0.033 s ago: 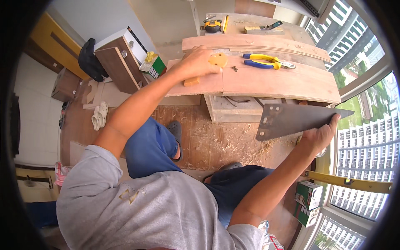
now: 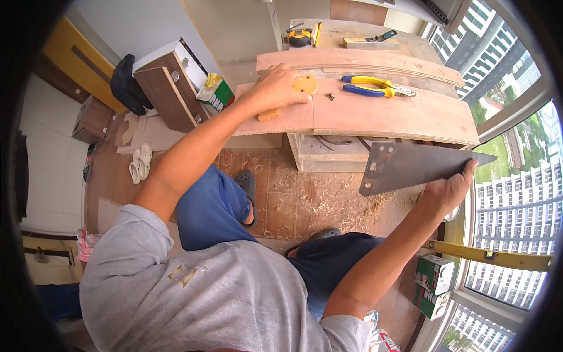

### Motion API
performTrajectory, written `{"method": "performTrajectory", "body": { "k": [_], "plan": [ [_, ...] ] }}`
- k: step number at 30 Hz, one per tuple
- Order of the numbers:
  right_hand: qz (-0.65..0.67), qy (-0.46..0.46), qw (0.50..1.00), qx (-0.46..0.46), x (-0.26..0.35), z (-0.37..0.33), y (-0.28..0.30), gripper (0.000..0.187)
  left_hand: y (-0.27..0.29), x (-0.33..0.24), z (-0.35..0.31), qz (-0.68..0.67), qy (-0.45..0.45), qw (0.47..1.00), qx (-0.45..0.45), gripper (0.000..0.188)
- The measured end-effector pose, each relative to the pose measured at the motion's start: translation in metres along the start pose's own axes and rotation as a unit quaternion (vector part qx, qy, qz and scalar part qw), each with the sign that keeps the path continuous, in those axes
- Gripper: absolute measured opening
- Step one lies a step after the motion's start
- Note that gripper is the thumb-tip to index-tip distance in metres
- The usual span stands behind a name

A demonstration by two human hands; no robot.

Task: The person moves wood panels on a workbench and then assembles a hand saw by fitting a metal blade into a wooden handle and tightening the hardware by hand and with pliers.

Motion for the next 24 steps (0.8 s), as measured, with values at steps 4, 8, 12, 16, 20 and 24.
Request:
{"method": "performTrajectory", "body": {
  "k": [4,8,12,16,20,24],
  "plan": [
    [-0.030,0.010,1.000,-0.003,-0.002,-0.003,-0.002,0.043,0.033,-0.009,-0.034,-0.188,-0.012,0.971,-0.148,0.081],
    [-0.025,0.002,0.999,0.022,-0.006,-0.028,-0.018,0.038,0.056,-0.053,-0.099,-0.311,-0.103,0.932,-0.152,0.075],
    [-0.050,-0.004,0.997,0.053,-0.015,-0.054,-0.034,0.035,0.023,-0.080,-0.136,-0.662,-0.062,0.742,-0.080,0.070],
    [-0.052,0.008,0.996,0.077,-0.018,-0.055,-0.028,0.033,0.003,-0.097,-0.153,-0.710,-0.045,0.698,-0.080,0.071],
    [-0.099,0.028,0.993,0.060,-0.017,-0.073,-0.030,0.033,-0.005,-0.105,-0.157,-0.637,-0.109,0.754,-0.120,0.072],
    [-0.094,0.008,0.993,0.075,-0.013,-0.072,-0.023,0.033,-0.012,-0.116,-0.162,-0.617,-0.111,0.773,-0.097,0.074]
  ]
}}
Point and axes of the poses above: each hand's wrist, its own z-axis towards the middle knuckle, its own y-axis out of the back of the hand, x = y × z, the point moved 6 cm from there along z, towards the middle knuckle, and after that the axes turned 10 degrees about -y, right-handed, at the moved point
